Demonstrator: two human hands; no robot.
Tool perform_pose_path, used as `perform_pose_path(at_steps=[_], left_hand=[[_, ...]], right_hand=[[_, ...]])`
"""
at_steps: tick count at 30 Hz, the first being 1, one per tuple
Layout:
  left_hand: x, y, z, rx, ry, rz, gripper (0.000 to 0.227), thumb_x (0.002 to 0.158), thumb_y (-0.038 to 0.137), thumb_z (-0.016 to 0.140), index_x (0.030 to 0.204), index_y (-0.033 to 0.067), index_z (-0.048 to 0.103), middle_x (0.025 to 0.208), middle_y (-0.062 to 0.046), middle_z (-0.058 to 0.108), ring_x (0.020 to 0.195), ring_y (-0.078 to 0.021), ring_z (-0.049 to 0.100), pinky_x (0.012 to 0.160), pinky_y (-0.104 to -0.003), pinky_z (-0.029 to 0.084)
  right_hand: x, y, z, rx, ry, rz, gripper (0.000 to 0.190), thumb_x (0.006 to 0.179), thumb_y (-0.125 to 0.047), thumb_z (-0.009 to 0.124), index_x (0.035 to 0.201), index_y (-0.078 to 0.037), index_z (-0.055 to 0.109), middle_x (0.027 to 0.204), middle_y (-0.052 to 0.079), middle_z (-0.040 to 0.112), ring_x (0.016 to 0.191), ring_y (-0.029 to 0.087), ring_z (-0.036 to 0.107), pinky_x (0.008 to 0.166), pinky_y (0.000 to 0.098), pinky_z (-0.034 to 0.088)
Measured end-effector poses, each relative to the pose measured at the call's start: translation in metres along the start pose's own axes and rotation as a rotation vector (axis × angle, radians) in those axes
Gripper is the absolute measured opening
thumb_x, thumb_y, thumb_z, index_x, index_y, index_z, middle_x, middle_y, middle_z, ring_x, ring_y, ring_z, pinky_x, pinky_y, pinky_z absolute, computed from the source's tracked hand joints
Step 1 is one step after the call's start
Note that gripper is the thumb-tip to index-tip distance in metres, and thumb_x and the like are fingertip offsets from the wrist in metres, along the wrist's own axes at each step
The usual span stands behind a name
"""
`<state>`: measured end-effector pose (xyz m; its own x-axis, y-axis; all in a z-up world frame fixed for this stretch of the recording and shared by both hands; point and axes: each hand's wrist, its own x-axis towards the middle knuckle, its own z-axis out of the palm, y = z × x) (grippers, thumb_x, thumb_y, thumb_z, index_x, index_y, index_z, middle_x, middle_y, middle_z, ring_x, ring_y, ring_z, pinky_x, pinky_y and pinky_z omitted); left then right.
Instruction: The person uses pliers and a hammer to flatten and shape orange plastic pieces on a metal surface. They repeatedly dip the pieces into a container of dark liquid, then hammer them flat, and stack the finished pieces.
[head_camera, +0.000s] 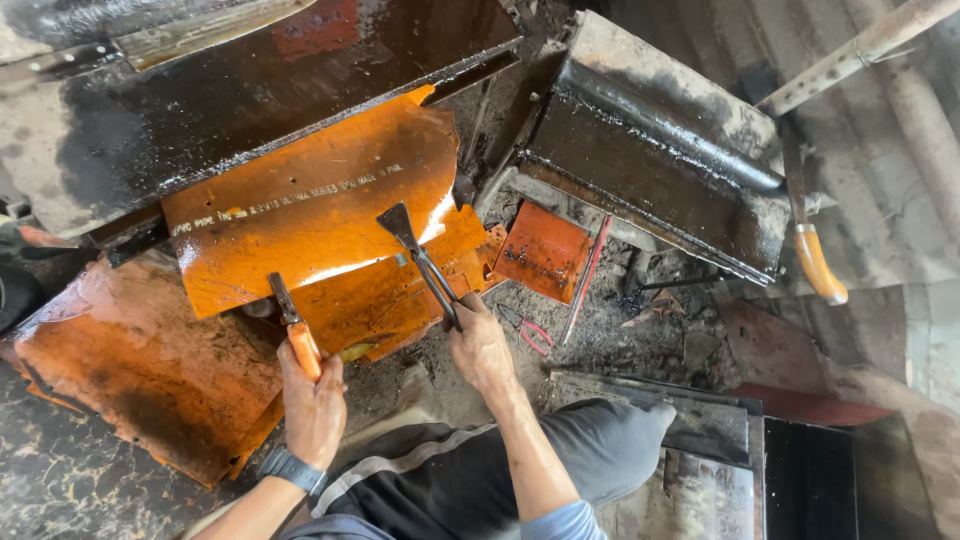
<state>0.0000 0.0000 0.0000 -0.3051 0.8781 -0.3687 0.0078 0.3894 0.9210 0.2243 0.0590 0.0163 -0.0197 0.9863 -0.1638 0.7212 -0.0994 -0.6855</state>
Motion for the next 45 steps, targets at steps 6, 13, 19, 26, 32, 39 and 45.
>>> perform_pose_path(at_steps=[6, 13, 19, 26, 32, 39, 45], left_hand=[[-0.001, 0.008, 0.026, -0.152, 0.005, -0.042, 0.046, 0.096, 0.003, 0.053, 0.137, 0.0073, 0.035, 0.097, -0.009, 0.051, 0.073, -0.0169, 0.056, 0.061, -0.033, 0.054], [0.012, -0.004, -0.016, -0.097, 0.035, -0.078, 0.037, 0.098, 0.001, 0.053, 0.131, 0.0033, 0.038, 0.096, -0.009, 0.053, 0.069, -0.0160, 0.055, 0.056, -0.031, 0.053], [0.008, -0.012, 0.017, -0.350, 0.024, -0.200, 0.046, 0.091, -0.003, 0.054, 0.130, 0.0144, 0.039, 0.086, -0.004, 0.052, 0.062, -0.0125, 0.051, 0.051, -0.028, 0.047], [0.003, 0.001, 0.011, -0.408, 0.027, -0.235, 0.031, 0.096, 0.001, 0.055, 0.123, 0.0071, 0.042, 0.081, -0.006, 0.048, 0.061, -0.0134, 0.049, 0.050, -0.029, 0.045], [-0.009, 0.025, 0.001, -0.445, 0.018, -0.284, 0.033, 0.092, 0.000, 0.054, 0.122, 0.0111, 0.045, 0.083, -0.005, 0.054, 0.063, -0.0136, 0.053, 0.051, -0.030, 0.049], [-0.014, 0.029, -0.005, -0.481, -0.015, -0.261, 0.026, 0.095, 0.002, 0.055, 0.118, 0.0090, 0.044, 0.087, -0.003, 0.050, 0.067, -0.0124, 0.052, 0.054, -0.030, 0.047], [-0.015, 0.029, -0.010, -0.484, 0.016, -0.306, 0.030, 0.091, 0.002, 0.055, 0.118, 0.0131, 0.046, 0.085, -0.003, 0.051, 0.064, -0.0129, 0.051, 0.053, -0.031, 0.045]], right_hand=[[0.021, -0.009, -0.017, 0.083, -0.138, 0.101, 0.016, 0.084, -0.002, 0.054, 0.087, 0.002, 0.069, 0.094, 0.016, 0.066, 0.082, 0.031, 0.067, 0.080, 0.0455, 0.052], [0.000, -0.024, 0.002, 0.144, -0.066, -0.075, 0.018, 0.082, -0.001, 0.053, 0.087, 0.004, 0.070, 0.093, 0.020, 0.067, 0.085, 0.034, 0.069, 0.081, 0.0449, 0.055], [-0.015, -0.023, 0.011, -0.021, 0.148, -0.060, 0.016, 0.091, -0.006, 0.055, 0.098, 0.005, 0.066, 0.106, 0.022, 0.063, 0.077, 0.039, 0.066, 0.070, 0.0469, 0.054], [0.013, -0.003, -0.011, 0.182, -0.261, 0.159, 0.020, 0.091, -0.008, 0.053, 0.095, -0.001, 0.072, 0.086, 0.018, 0.069, 0.075, 0.026, 0.065, 0.071, 0.0397, 0.051], [-0.005, 0.028, -0.057, 0.469, -0.491, 0.268, 0.021, 0.087, -0.006, 0.061, 0.098, -0.003, 0.078, 0.097, 0.006, 0.076, 0.089, 0.013, 0.066, 0.082, 0.0285, 0.047], [0.032, 0.050, -0.076, 0.566, -0.223, 0.375, 0.029, 0.080, 0.003, 0.057, 0.102, 0.000, 0.077, 0.097, 0.008, 0.075, 0.069, 0.011, 0.048, 0.064, 0.0272, 0.040], [0.113, 0.046, -0.053, 0.672, -0.140, 0.340, 0.029, 0.086, 0.005, 0.058, 0.110, -0.001, 0.074, 0.096, 0.009, 0.067, 0.071, 0.011, 0.049, 0.067, 0.0295, 0.042]])
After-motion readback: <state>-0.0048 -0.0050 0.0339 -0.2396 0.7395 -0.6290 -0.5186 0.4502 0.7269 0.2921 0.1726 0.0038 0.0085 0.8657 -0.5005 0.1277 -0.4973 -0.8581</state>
